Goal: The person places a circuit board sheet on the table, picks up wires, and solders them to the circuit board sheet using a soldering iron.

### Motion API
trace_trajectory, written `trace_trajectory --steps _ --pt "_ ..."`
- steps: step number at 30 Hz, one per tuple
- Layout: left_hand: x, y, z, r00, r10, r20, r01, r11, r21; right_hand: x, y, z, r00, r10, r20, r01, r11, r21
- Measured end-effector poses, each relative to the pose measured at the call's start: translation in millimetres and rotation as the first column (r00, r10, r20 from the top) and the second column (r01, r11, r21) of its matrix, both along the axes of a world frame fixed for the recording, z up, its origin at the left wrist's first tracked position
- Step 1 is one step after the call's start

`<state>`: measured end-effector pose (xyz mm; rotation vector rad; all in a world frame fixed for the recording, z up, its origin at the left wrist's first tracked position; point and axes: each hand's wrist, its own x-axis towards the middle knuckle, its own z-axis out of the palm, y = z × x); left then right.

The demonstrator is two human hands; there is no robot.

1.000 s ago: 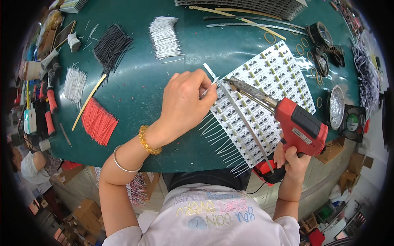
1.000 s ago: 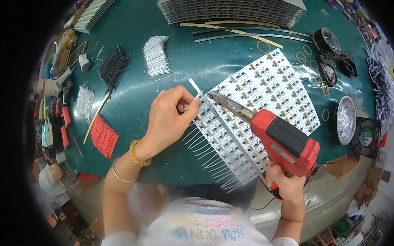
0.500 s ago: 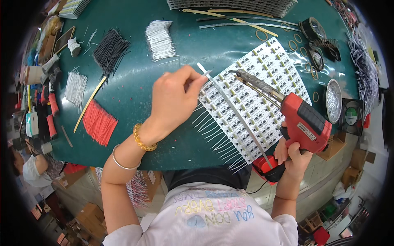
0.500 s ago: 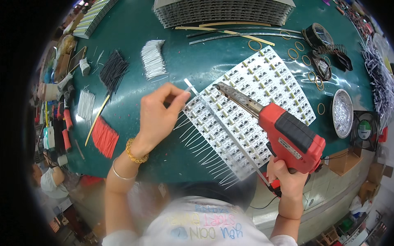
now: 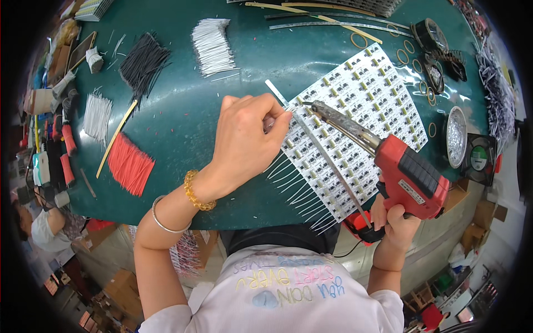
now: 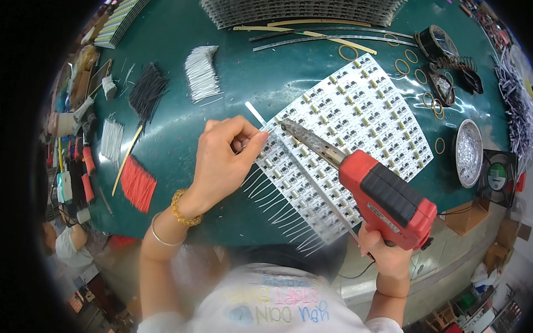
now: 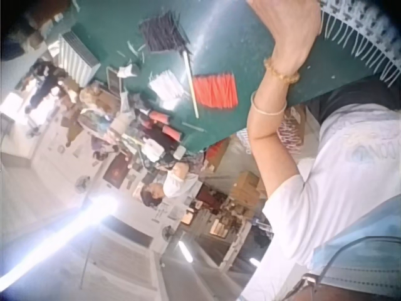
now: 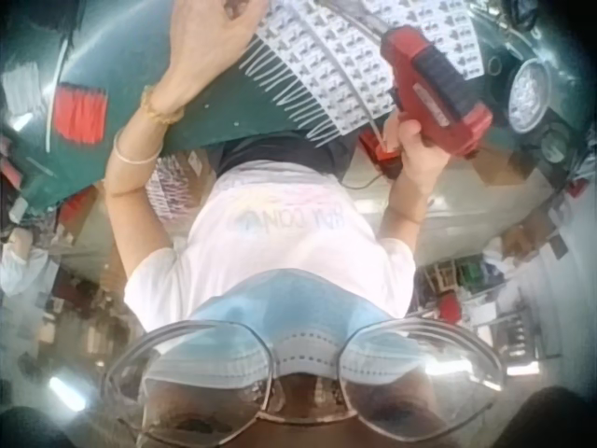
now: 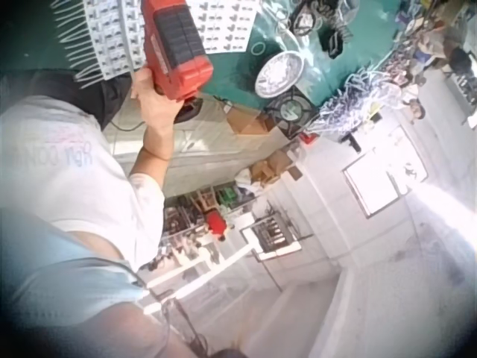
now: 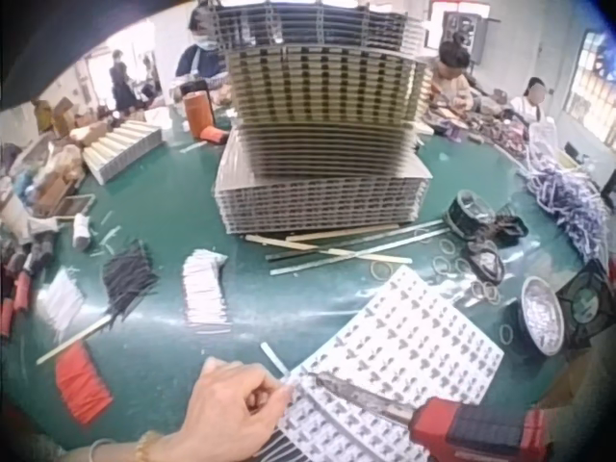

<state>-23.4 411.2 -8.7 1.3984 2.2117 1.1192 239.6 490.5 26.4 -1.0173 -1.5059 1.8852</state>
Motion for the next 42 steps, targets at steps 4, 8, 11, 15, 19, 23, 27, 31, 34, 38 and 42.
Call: trace_trajectory --steps 4,8,11,15,19,23,27,31,34,38,42 --pt "-0.9 -1.5 -1.6 1.0 -0.011 -0.007 0.011 1.0 0.002 1.4 -0.6 -3.4 0.999 0.014 0.029 -0.013 1.0 -0.025" --pt "-1.1 -2.4 -2.1 1.0 -0.013 -0.019 0.013 1.0 0.01 2.9 -3.0 -5.3 1.0 0.015 0.019 -0.014 0.999 -0.041" --pt "-0.3 -1.8 -1.5 1.0 -0.011 -0.023 0.011 1.0 0.006 2.6 -3.2 -10.4 0.998 0.052 0.03 -0.053 0.998 0.029" --pt "-3.0 -4.5 -3.9 0.999 -0.01 -0.033 0.01 1.0 0.007 -1.7 -1.3 -11.0 0.99 0.126 0.062 -0.133 0.985 0.109" --pt "-1.6 0.6 -3.7 0.999 -0.008 -0.035 0.008 1.0 0.006 6.4 1.9 -10.0 0.994 0.095 0.06 -0.102 0.987 0.124" --pt "-0.9 5.1 -3.0 0.999 -0.012 -0.053 0.014 0.999 0.036 7.8 -1.5 -6.2 0.999 -0.033 -0.009 0.034 0.989 0.143" --pt "-3.2 -0.6 0.0 0.995 0.004 -0.099 -0.005 1.0 -0.009 9.8 -0.8 -5.2 0.992 -0.086 0.091 0.074 0.989 0.126" --pt "-0.4 -2.2 -5.1 0.996 0.016 -0.089 -0.016 1.0 -0.007 10.2 8.8 -7.6 0.991 -0.131 0.002 0.131 0.991 -0.016" --pt "2.3 -5.4 -3.2 0.996 0.011 -0.087 -0.01 1.0 0.01 9.1 18.8 -6.3 0.991 -0.132 -0.036 0.134 0.99 0.047" --pt "2.2 -1.5 -5.1 0.997 -0.01 -0.08 0.013 0.999 0.039 10.1 21.1 -6.0 0.997 -0.03 0.067 0.027 0.999 0.044" --pt "1.7 -2.6 1.4 0.999 0.021 -0.034 -0.022 0.998 -0.054 11.7 15.4 -5.1 0.997 -0.037 0.067 0.034 0.999 0.032"
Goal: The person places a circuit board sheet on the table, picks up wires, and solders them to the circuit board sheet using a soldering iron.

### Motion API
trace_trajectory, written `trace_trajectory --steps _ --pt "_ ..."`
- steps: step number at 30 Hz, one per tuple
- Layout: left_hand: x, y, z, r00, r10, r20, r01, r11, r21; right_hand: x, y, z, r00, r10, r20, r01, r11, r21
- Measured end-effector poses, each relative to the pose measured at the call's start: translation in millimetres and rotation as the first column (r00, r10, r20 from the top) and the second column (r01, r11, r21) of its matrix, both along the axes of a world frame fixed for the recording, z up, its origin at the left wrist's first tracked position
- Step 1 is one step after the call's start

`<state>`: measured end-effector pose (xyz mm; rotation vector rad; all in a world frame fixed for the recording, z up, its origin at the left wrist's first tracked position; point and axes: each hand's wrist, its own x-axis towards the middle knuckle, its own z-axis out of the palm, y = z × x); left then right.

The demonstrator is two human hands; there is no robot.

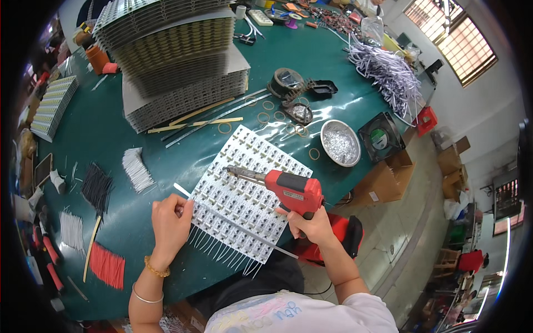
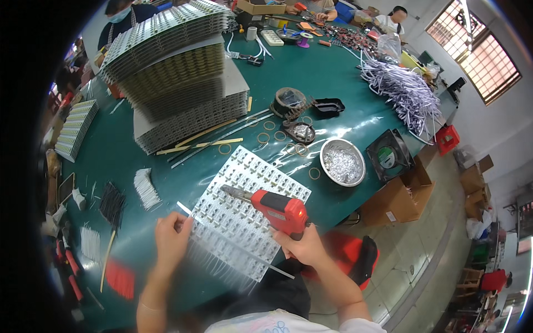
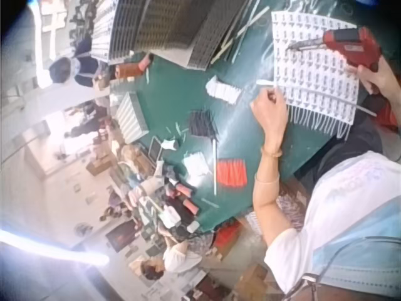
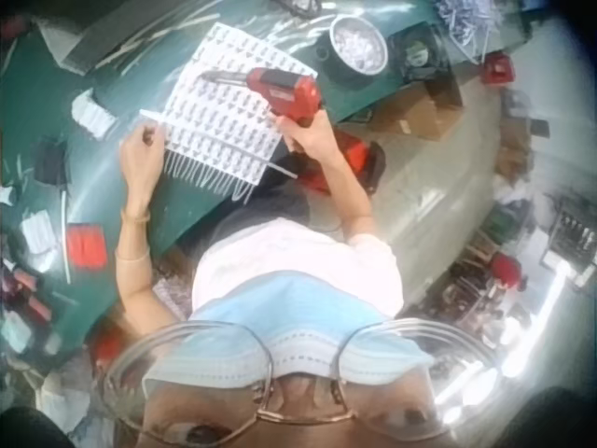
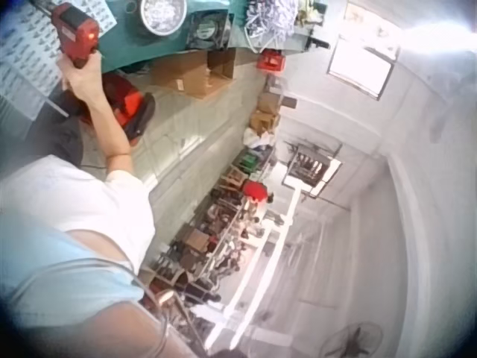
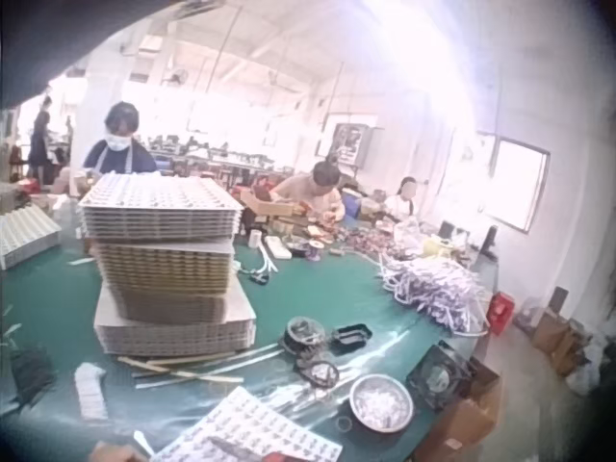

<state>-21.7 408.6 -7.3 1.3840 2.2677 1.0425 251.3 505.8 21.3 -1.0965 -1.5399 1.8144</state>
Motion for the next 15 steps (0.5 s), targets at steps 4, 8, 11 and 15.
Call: trace_trajectory --steps 4,8,11,15 --pt "-9.3 1.8 1.6 1.0 -0.011 0.025 0.013 0.998 -0.067 -6.4 -2.0 1.4 0.998 -0.013 0.067 0.021 0.992 -0.121" --pt "-23.2 3.1 15.9 0.992 0.021 -0.121 0.004 0.978 0.21 -2.2 -10.2 -1.9 0.993 -0.112 -0.034 0.112 0.994 0.0" --pt "-14.9 3.8 31.3 0.999 0.023 0.037 -0.032 0.965 0.261 10.9 -17.1 -4.8 0.979 -0.141 -0.145 0.171 0.961 0.22" --pt "-1.8 2.1 23.4 0.993 -0.047 0.105 0.033 0.992 0.125 15.4 -28.8 5.2 0.985 -0.112 -0.133 0.148 0.942 0.302"
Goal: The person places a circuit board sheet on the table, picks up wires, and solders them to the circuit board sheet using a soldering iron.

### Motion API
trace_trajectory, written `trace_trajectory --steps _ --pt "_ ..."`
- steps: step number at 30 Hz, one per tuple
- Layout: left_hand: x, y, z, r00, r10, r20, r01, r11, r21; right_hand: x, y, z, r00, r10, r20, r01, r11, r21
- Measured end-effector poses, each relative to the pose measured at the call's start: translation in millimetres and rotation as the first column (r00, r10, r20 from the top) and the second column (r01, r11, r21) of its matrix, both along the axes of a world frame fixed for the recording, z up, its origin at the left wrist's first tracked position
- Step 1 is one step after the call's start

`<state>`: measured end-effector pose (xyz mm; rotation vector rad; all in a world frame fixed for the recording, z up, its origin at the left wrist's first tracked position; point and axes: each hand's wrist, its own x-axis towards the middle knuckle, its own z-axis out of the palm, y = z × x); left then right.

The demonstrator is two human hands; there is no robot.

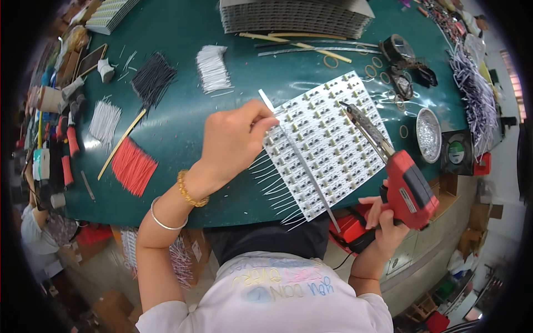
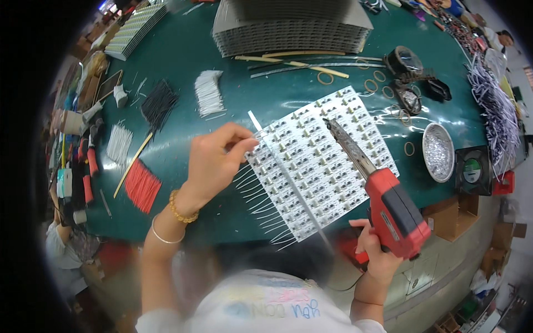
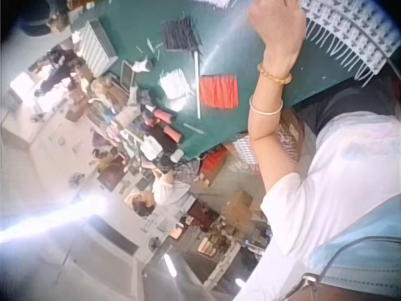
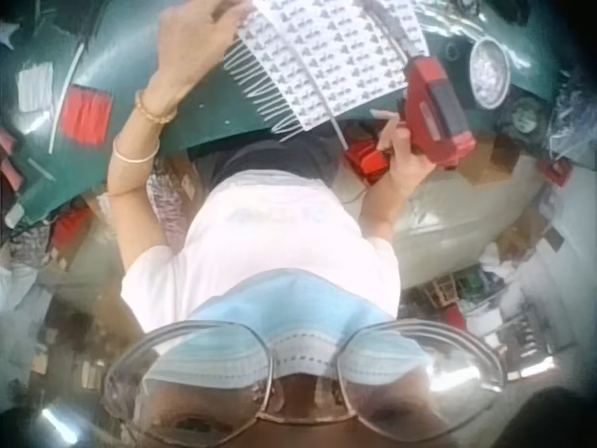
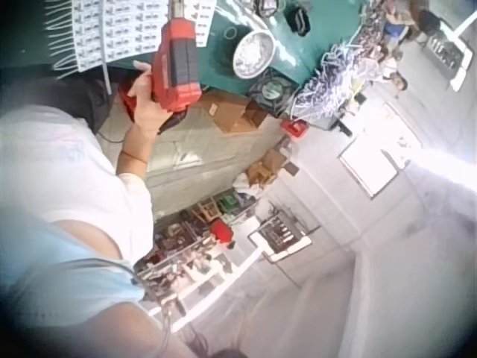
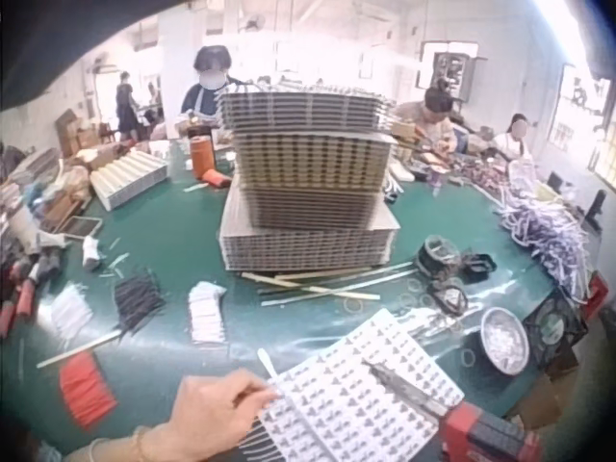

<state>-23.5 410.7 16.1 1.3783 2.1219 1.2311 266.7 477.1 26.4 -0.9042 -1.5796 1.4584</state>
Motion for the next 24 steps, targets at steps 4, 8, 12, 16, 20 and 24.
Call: trace_trajectory --steps 4,8,12,16,20,24 --pt "0.9 2.3 -11.4 0.988 0.015 0.156 -0.004 0.998 -0.069 -2.4 -10.9 -1.8 0.995 0.067 -0.071 -0.071 0.996 -0.062" --pt "0.5 4.2 -22.8 0.982 0.057 0.179 -0.039 0.994 -0.107 -10.2 -18.5 -3.5 0.999 0.044 -0.011 -0.045 0.982 -0.183" --pt "1.1 4.9 -26.0 0.992 0.038 0.122 -0.024 0.994 -0.107 -17.7 -18.0 -9.1 0.996 0.078 0.037 -0.07 0.978 -0.197" --pt "-1.3 5.4 -26.5 0.992 0.008 0.124 0.006 0.994 -0.112 -30.4 -16.5 -5.3 0.99 0.046 0.135 -0.006 0.959 -0.283" --pt "-0.9 5.9 -25.6 0.994 0.012 0.112 0.001 0.993 -0.116 -29.5 -11.9 -12.4 0.991 0.127 0.051 -0.113 0.966 -0.231" --pt "-0.4 5.7 -26.0 0.996 0.019 0.09 -0.01 0.995 -0.099 -33.2 -15.1 -11.9 0.995 0.09 0.051 -0.076 0.969 -0.234"
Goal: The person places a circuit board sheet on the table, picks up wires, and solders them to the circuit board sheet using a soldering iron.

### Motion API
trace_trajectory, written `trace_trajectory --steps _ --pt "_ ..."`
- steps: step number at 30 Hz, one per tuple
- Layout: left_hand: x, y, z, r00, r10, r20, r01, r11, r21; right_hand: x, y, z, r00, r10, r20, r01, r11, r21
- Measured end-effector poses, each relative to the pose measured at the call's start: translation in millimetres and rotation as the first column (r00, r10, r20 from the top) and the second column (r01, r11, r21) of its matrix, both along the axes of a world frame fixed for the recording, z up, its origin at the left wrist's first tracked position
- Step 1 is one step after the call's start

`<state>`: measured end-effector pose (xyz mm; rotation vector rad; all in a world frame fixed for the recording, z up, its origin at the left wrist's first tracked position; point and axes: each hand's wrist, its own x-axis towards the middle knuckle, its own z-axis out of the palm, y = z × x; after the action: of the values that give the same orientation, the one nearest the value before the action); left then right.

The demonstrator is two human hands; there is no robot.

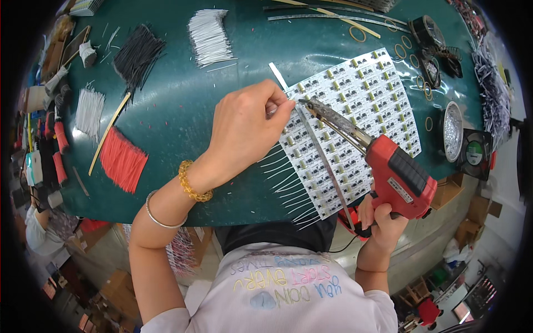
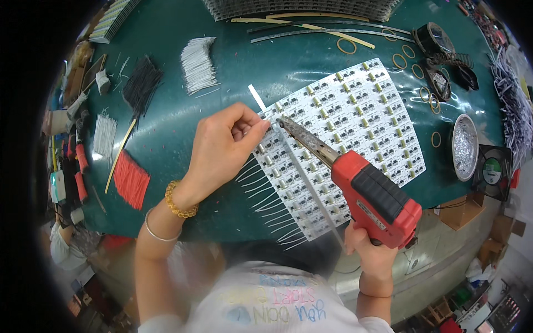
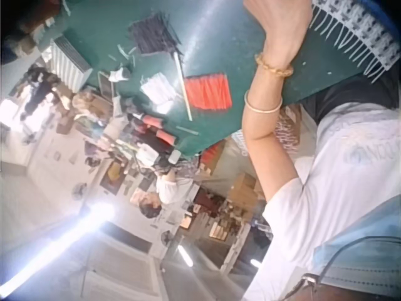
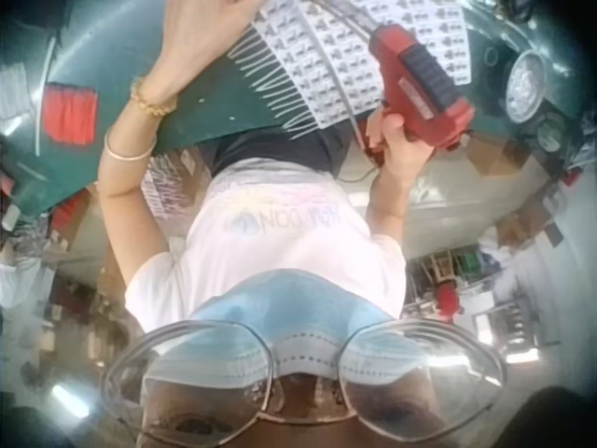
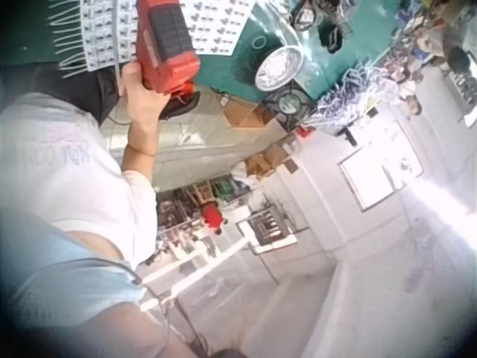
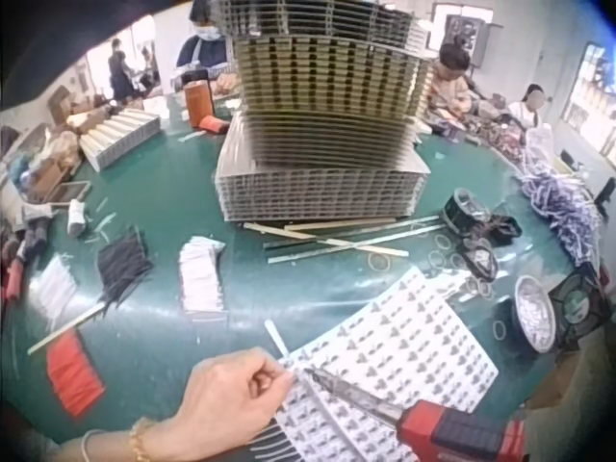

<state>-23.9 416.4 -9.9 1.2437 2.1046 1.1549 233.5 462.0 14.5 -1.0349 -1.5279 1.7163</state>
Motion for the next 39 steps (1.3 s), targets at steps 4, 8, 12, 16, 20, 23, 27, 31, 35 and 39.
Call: trace_trajectory --steps 4,8,12,16,20,23,27,31,35,39 --pt "-0.1 -0.1 -3.1 0.999 0.002 -0.046 -0.001 1.0 0.025 2.5 1.3 2.4 0.999 -0.014 0.04 0.02 0.99 -0.142" --pt "-0.5 0.0 -2.8 0.998 -0.006 -0.056 0.006 1.0 0.011 0.7 0.3 -2.3 0.999 -0.012 -0.039 0.014 0.998 0.062" --pt "2.1 1.4 -0.8 0.999 -0.007 -0.05 0.009 1.0 0.025 2.5 -1.9 4.7 0.998 -0.049 -0.042 0.051 0.997 0.059" --pt "0.8 0.0 -4.5 0.999 -0.002 -0.038 0.004 0.999 0.043 3.1 -2.3 1.0 0.998 -0.042 -0.05 0.044 0.998 0.049" --pt "0.6 -1.9 -2.6 0.998 -0.01 -0.061 0.012 1.0 0.021 6.1 -6.5 1.4 0.996 -0.064 -0.059 0.067 0.996 0.052" --pt "-5.3 -2.1 0.3 1.0 0.006 -0.008 -0.005 0.997 0.071 10.6 -6.8 5.2 0.995 -0.083 -0.045 0.085 0.995 0.044" --pt "-4.8 -3.3 11.1 0.937 0.091 -0.337 0.024 0.947 0.32 15.6 -6.1 4.1 0.995 -0.077 -0.063 0.081 0.995 0.062" --pt "4.3 -3.9 10.5 0.936 -0.016 -0.352 0.08 0.982 0.169 15.7 -12.4 5.1 0.994 -0.104 -0.029 0.106 0.992 0.065" --pt "1.7 -2.2 3.5 0.992 -0.058 -0.108 0.059 0.998 0.006 25.3 -16.9 -9.7 0.994 -0.107 0.005 0.105 0.98 0.169" --pt "5.3 -2.0 5.1 0.981 -0.024 -0.193 0.027 1.0 0.011 32.8 -11.9 -15.5 0.996 -0.035 0.088 0.013 0.97 0.243"
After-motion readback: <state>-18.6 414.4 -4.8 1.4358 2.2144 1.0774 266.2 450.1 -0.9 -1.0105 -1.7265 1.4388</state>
